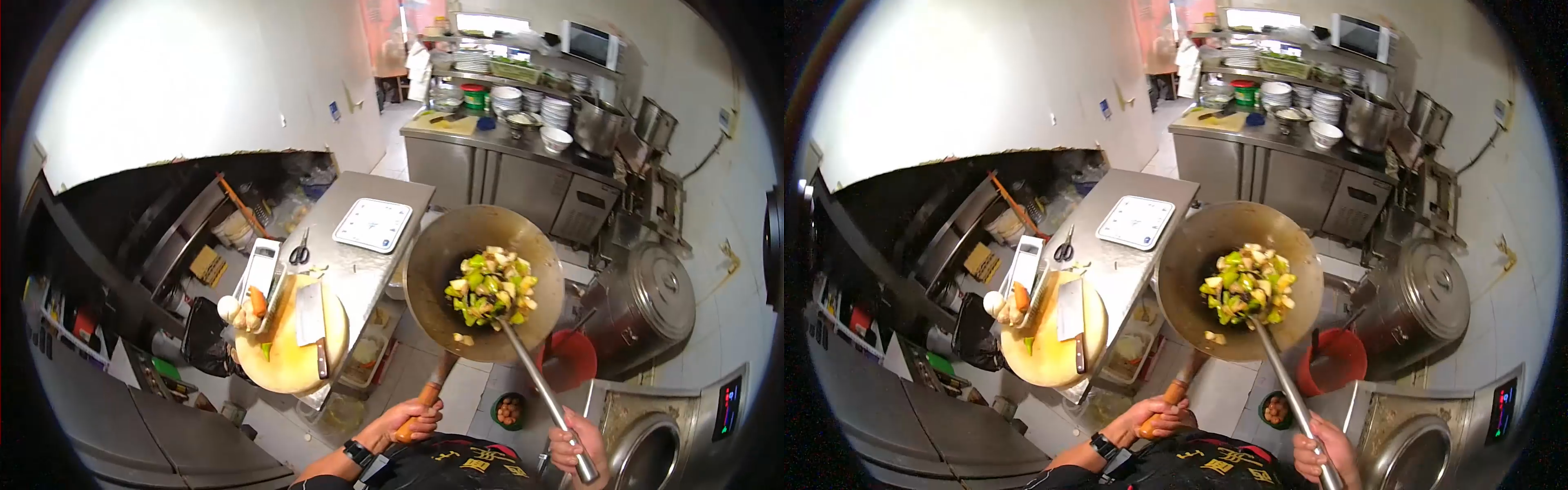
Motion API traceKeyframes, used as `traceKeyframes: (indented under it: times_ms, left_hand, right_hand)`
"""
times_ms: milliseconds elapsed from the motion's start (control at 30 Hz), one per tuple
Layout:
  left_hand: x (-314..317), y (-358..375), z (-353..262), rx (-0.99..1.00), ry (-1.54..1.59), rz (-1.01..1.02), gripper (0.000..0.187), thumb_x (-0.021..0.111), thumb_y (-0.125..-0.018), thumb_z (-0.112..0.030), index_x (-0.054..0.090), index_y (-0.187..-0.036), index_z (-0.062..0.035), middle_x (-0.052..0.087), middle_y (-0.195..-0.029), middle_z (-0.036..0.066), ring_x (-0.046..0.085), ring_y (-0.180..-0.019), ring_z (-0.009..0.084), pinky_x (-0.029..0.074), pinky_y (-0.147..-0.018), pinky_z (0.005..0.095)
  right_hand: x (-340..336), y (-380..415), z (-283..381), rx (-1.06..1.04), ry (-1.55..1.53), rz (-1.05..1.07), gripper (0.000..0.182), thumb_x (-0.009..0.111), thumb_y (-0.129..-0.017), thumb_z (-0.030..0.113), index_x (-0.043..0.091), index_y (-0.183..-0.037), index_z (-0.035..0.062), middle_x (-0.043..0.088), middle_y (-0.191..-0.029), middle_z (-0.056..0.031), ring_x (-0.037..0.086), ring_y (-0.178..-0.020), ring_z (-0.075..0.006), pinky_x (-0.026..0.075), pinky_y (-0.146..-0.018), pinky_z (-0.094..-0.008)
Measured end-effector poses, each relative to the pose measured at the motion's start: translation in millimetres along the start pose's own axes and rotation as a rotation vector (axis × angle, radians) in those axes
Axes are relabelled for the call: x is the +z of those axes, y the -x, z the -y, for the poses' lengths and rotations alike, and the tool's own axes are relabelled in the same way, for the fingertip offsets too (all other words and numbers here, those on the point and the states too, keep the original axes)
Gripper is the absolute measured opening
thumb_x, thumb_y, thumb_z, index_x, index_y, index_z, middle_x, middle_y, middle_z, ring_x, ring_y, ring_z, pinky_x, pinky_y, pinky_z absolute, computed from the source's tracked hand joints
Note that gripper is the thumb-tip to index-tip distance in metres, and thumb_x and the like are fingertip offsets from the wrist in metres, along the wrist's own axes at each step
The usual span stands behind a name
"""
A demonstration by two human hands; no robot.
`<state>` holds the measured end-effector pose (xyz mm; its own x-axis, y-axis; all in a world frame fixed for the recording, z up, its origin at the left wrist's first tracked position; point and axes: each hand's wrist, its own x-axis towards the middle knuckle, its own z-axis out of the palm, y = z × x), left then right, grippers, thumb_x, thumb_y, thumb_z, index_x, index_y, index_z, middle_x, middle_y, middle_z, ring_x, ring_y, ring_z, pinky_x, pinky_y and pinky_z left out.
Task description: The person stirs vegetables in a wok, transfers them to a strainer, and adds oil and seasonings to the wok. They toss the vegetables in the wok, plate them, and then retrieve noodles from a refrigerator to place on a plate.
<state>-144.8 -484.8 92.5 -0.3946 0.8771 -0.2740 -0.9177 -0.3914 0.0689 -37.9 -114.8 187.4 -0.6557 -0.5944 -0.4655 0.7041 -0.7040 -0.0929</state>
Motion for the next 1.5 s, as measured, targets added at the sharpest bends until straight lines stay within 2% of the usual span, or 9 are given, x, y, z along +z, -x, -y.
traceKeyframes:
  times_ms: [67, 167, 467, 600, 667, 833, 967, 1267, 1500]
  left_hand:
    - [-7.9, 20.7, -25.9, 0.074, 0.02, 0.053, 0.018, 0.053, -0.093, -0.004, 0.042, -0.107, -0.0065, 0.039, -0.07, -0.001, 0.037, -0.045, 0.0058, 0.034, -0.04, 0.0246]
    - [-11.3, 50.4, -66.6, 0.266, 0.027, -0.029, 0.017, 0.053, -0.093, -0.004, 0.045, -0.108, -0.0061, 0.042, -0.074, 0.0, 0.036, -0.044, 0.006, 0.035, -0.041, 0.0252]
    - [-2.3, 77.5, -134.4, 0.752, -0.003, -0.271, 0.017, 0.054, -0.09, -0.003, 0.046, -0.104, -0.0077, 0.038, -0.065, -0.001, 0.036, -0.043, 0.0074, 0.032, -0.04, 0.0251]
    - [3.7, 65.7, -145.0, 0.93, 0.055, -0.278, 0.017, 0.055, -0.09, -0.004, 0.043, -0.101, -0.0078, 0.038, -0.065, 0.0, 0.039, -0.044, 0.0087, 0.037, -0.041, 0.0269]
    - [16.3, 52.6, -152.7, 1.051, 0.096, -0.289, 0.017, 0.055, -0.09, -0.005, 0.043, -0.101, -0.0066, 0.038, -0.065, 0.0, 0.039, -0.044, 0.0084, 0.036, -0.041, 0.0269]
    - [30.7, 12.1, -173.9, 1.209, 0.211, -0.23, 0.017, 0.052, -0.089, -0.004, 0.042, -0.102, -0.0044, 0.038, -0.064, 0.001, 0.039, -0.043, 0.0082, 0.039, -0.041, 0.0273]
    - [46.2, -4.8, -194.1, 1.275, 0.314, -0.179, 0.017, 0.051, -0.088, -0.003, 0.04, -0.101, -0.0022, 0.04, -0.063, 0.001, 0.04, -0.042, 0.0082, 0.038, -0.04, 0.0267]
    - [30.6, 13.6, -242.1, 1.21, 0.28, -0.092, 0.013, 0.048, -0.089, -0.004, 0.04, -0.099, -0.0023, 0.041, -0.064, -0.001, 0.043, -0.045, 0.0064, 0.041, -0.04, 0.0257]
    - [10.9, 32.1, -280.1, 1.12, 0.241, -0.105, 0.016, 0.051, -0.087, -0.004, 0.041, -0.099, -0.0035, 0.039, -0.064, 0.0, 0.039, -0.043, 0.007, 0.039, -0.04, 0.0252]
  right_hand:
    - [30.5, -41.8, 15.0, -0.012, -0.023, 0.141, 0.032, 0.039, -0.103, 0.024, 0.041, -0.134, 0.0155, 0.047, -0.075, -0.001, 0.043, -0.045, -0.0077, 0.042, -0.04, -0.0267]
    - [90.9, -111.6, 44.8, 0.069, -0.121, 0.308, 0.042, 0.038, -0.103, 0.024, 0.032, -0.145, 0.0148, 0.045, -0.075, -0.0005, 0.047, -0.047, -0.0077, 0.044, -0.04, -0.0264]
    - [164.5, -252.6, 162.4, 0.255, -0.115, 0.428, 0.047, 0.036, -0.104, 0.025, 0.027, -0.148, 0.0138, 0.044, -0.076, -0.0021, 0.049, -0.048, -0.0111, 0.044, -0.041, -0.0288]
    - [165.0, -323.0, 237.0, 0.247, 0.112, 0.295, 0.041, 0.031, -0.104, 0.022, 0.035, -0.144, 0.0142, 0.044, -0.071, -0.0039, 0.046, -0.045, -0.0099, 0.042, -0.039, -0.0275]
    - [169.9, -363.3, 268.2, 0.152, 0.556, 0.033, 0.037, 0.035, -0.103, 0.019, 0.041, -0.139, 0.0166, 0.042, -0.067, -0.0028, 0.044, -0.043, -0.0104, 0.039, -0.037, -0.0269]
    - [166.7, -450.0, 314.8, 0.204, 0.958, 0.02, 0.055, 0.049, -0.099, 0.012, 0.03, -0.15, 0.0182, 0.044, -0.063, -0.0005, 0.043, -0.043, -0.0103, 0.038, -0.038, -0.0256]
    - [152.8, -481.8, 326.7, 0.133, 1.272, -0.038, 0.064, 0.05, -0.098, 0.009, 0.018, -0.154, 0.0099, 0.045, -0.063, 0.0011, 0.043, -0.043, -0.0077, 0.039, -0.039, -0.0253]
    - [132.3, -499.1, 317.5, -0.062, 1.547, -0.059, 0.063, 0.054, -0.096, 0.009, 0.025, -0.151, 0.0041, 0.048, -0.061, 0.0032, 0.047, -0.045, -0.0065, 0.041, -0.04, -0.0246]
    - [138.6, -512.5, 313.5, -0.354, 1.95, -0.126, 0.056, 0.063, -0.087, 0.015, 0.046, -0.138, 0.0, 0.051, -0.058, -0.0139, 0.055, -0.05, -0.0172, 0.045, -0.053, -0.0328]
